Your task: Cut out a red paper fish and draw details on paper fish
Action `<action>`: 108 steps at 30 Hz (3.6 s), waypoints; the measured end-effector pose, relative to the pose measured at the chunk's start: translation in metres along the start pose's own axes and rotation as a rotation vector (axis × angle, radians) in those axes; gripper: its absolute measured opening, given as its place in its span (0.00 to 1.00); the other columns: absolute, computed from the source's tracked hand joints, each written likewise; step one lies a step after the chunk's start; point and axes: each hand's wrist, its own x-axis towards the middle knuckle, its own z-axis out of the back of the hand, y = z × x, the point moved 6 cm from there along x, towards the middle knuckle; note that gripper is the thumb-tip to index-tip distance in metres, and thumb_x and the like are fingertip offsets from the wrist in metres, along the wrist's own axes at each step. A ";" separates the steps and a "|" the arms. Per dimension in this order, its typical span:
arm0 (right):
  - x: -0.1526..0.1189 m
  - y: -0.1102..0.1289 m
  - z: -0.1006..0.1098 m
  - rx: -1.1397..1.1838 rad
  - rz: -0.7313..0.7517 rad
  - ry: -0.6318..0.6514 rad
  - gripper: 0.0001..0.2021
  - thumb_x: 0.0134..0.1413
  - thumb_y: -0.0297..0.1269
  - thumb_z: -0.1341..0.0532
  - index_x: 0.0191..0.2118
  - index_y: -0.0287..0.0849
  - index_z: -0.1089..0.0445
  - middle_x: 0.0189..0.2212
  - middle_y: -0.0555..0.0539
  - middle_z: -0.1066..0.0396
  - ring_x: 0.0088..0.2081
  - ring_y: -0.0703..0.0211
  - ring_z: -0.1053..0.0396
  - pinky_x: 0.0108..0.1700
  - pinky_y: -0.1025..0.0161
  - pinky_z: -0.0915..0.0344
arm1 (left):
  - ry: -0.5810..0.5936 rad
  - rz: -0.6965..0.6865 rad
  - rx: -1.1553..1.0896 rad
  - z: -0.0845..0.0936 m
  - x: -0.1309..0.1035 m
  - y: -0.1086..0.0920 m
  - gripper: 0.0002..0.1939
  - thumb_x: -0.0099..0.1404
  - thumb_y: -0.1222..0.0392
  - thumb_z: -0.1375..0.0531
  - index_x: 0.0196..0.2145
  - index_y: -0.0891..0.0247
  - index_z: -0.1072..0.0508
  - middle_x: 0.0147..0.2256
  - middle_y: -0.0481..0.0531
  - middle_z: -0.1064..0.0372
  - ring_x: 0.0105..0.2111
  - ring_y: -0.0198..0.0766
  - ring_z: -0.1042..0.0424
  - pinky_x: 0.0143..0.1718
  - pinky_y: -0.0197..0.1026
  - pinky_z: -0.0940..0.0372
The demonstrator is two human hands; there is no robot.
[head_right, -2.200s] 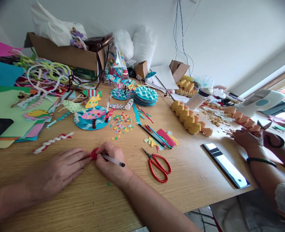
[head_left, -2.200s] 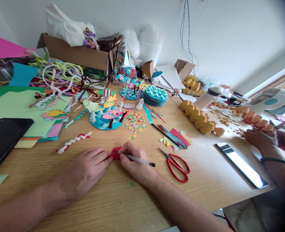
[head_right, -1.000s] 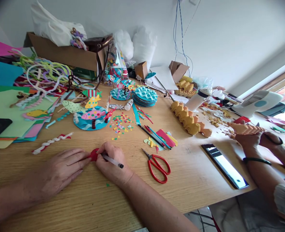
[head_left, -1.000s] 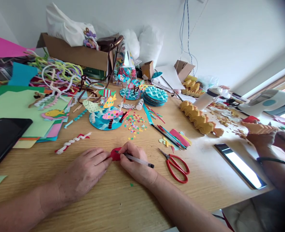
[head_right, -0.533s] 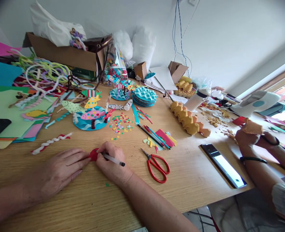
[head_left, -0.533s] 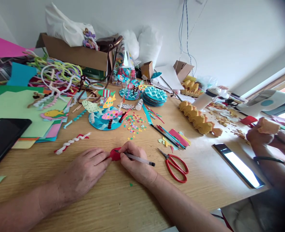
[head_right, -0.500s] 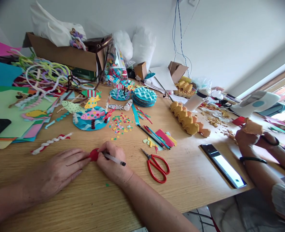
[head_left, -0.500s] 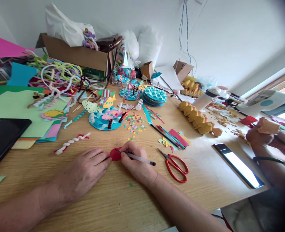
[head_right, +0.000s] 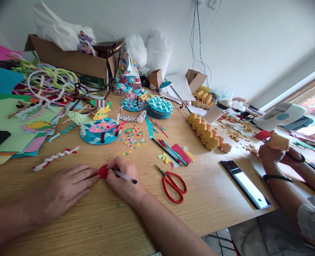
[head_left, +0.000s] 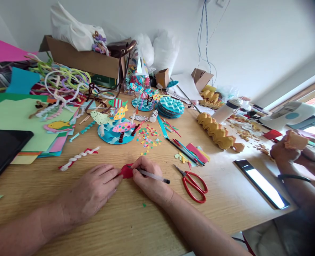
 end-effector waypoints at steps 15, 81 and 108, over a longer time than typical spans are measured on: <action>0.000 -0.001 0.001 0.019 0.049 -0.027 0.04 0.43 0.28 0.45 0.27 0.44 0.37 0.19 0.56 0.38 0.21 0.66 0.42 0.26 0.69 0.44 | 0.008 0.001 -0.006 0.002 0.002 0.000 0.19 0.69 0.70 0.56 0.44 0.67 0.26 0.39 0.56 0.25 0.41 0.43 0.29 0.45 0.44 0.31; 0.000 0.001 0.004 0.054 -0.015 -0.008 0.04 0.43 0.27 0.44 0.26 0.43 0.37 0.18 0.57 0.40 0.20 0.67 0.44 0.24 0.70 0.47 | 0.023 -0.011 0.011 0.001 0.000 0.001 0.21 0.70 0.69 0.57 0.45 0.66 0.25 0.41 0.56 0.25 0.42 0.43 0.29 0.45 0.44 0.30; 0.001 -0.004 0.006 0.031 -0.046 -0.029 0.05 0.43 0.27 0.45 0.26 0.44 0.37 0.17 0.57 0.40 0.20 0.67 0.43 0.25 0.69 0.46 | 0.032 0.043 -0.060 -0.004 -0.004 0.002 0.19 0.69 0.69 0.55 0.46 0.63 0.25 0.42 0.55 0.26 0.43 0.44 0.30 0.48 0.47 0.32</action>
